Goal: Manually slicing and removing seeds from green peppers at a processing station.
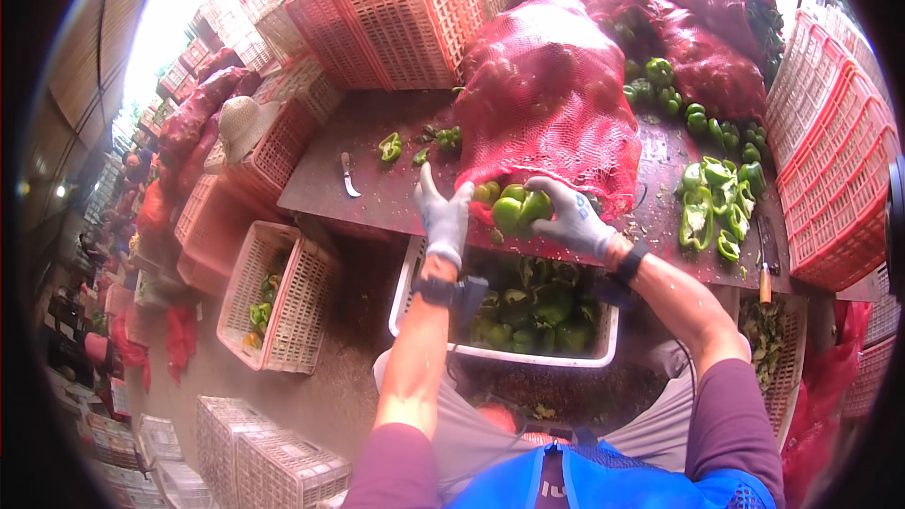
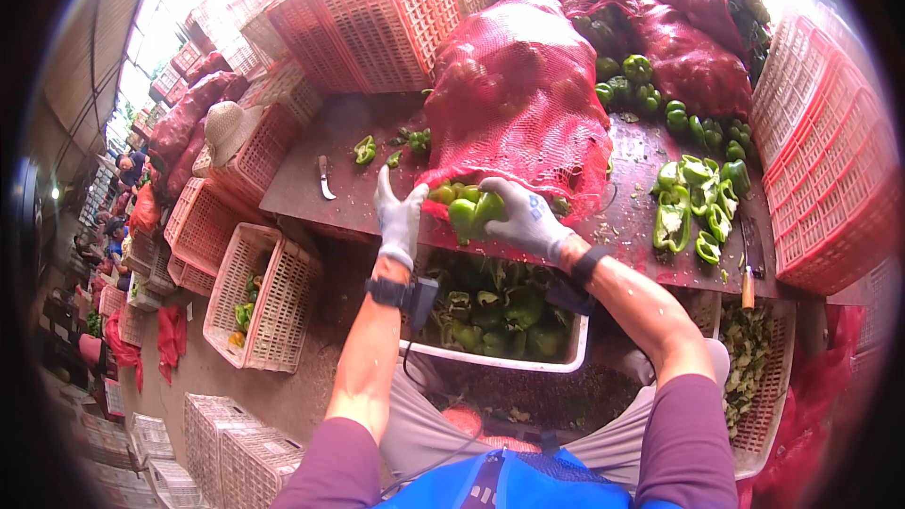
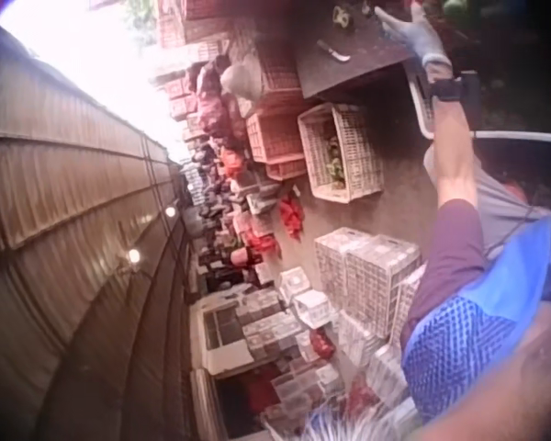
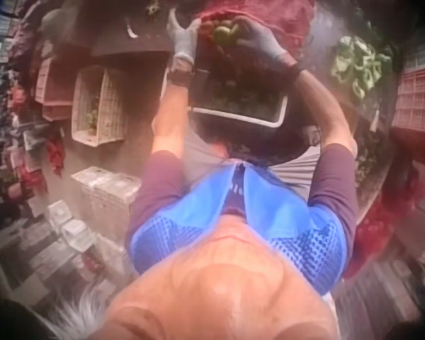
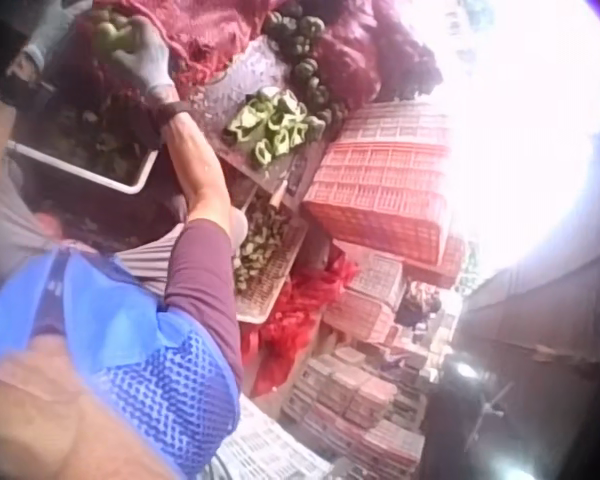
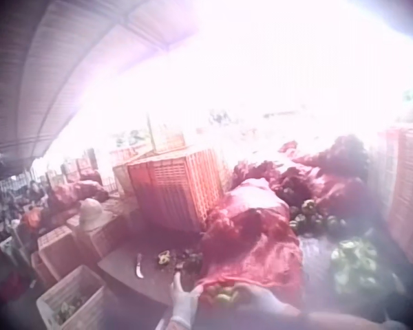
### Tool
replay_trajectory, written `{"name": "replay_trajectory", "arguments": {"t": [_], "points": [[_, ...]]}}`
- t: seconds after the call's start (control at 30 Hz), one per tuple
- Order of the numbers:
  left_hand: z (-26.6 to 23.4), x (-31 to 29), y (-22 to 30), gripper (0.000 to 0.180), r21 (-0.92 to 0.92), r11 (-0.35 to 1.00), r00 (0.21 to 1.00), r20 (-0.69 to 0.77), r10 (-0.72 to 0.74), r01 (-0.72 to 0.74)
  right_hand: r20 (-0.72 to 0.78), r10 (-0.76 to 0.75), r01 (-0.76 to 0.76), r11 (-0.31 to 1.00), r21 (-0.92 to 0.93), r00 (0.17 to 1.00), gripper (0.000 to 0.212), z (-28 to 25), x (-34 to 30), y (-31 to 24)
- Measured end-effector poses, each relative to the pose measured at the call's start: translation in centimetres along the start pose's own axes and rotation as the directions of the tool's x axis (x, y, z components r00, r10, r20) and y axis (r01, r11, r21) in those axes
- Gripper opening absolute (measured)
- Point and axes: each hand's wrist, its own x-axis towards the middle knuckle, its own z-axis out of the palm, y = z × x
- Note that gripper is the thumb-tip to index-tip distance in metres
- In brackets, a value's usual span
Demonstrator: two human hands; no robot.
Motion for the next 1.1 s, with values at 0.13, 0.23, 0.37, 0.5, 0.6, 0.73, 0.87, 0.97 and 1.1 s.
{"name": "replay_trajectory", "arguments": {"t": [0.13, 0.23, 0.37, 0.5, 0.6, 0.73, 0.87, 0.97, 1.1], "points": [[-2.0, -8.5, 3.1, 0.073, -0.424, 0.74, 0.745, 0.649, -0.154, 0.522, -0.079, -0.049, 0.064, 0.98, 0.189, 0.996, 0.062, -0.4, -4.2, -1.4], [-2.1, -12.1, 5.3, 0.051, -0.532, 0.629, 0.703, 0.71, -0.033, 0.567, -0.161, -0.104, 0.139, 0.966, 0.218, 0.981, 0.066, 0.6, -6.1, -2.8], [-1.4, -14.6, 6.9, 0.042, -0.632, 0.556, 0.736, 0.674, 0.052, 0.54, -0.41, -0.158, 0.173, 0.985, 0.001, 0.899, 0.064, 1.6, -8.0, -5.1], [-0.9, -17.9, 6.8, 0.043, -0.678, 0.157, 0.663, 0.735, 0.139, 0.718, -0.5, -0.363, 0.269, 0.929, -0.253, 0.786, 0.056, 0.1, -10.1, -7.3], [-1.5, -19.9, 7.2, 0.046, -0.629, 0.012, 0.626, 0.775, 0.091, 0.777, -0.626, -0.31, 0.207, 0.95, -0.235, 0.716, 0.055, 0.3, -10.9, -7.5], [-0.7, -21.0, 5.6, 0.048, -0.612, 0.002, 0.609, 0.788, 0.09, 0.791, -0.724, -0.016, 0.018, 1.0, -0.006, 0.69, 0.046, 1.3, -11.2, -6.4], [-0.1, -21.6, 4.4, 0.047, -0.625, -0.01, 0.623, 0.776, 0.093, 0.78, -0.698, 0.379, -0.132, 0.915, 0.382, 0.608, 0.04, 2.0, -11.2, -5.2], [0.0, -21.8, 4.0, 0.05, -0.63, 0.004, 0.628, 0.776, 0.057, 0.777, -0.707, 0.425, -0.141, 0.894, 0.425, 0.565, 0.037, 2.3, -11.0, -4.6], [-2.2, -20.0, -0.6, 0.051, -0.546, -0.25, 0.574, 0.817, 0.051, 0.8, -0.556, 0.736, 0.16, 0.54, 0.826, 0.387, 0.032, 1.0, -11.0, -1.8]]}}
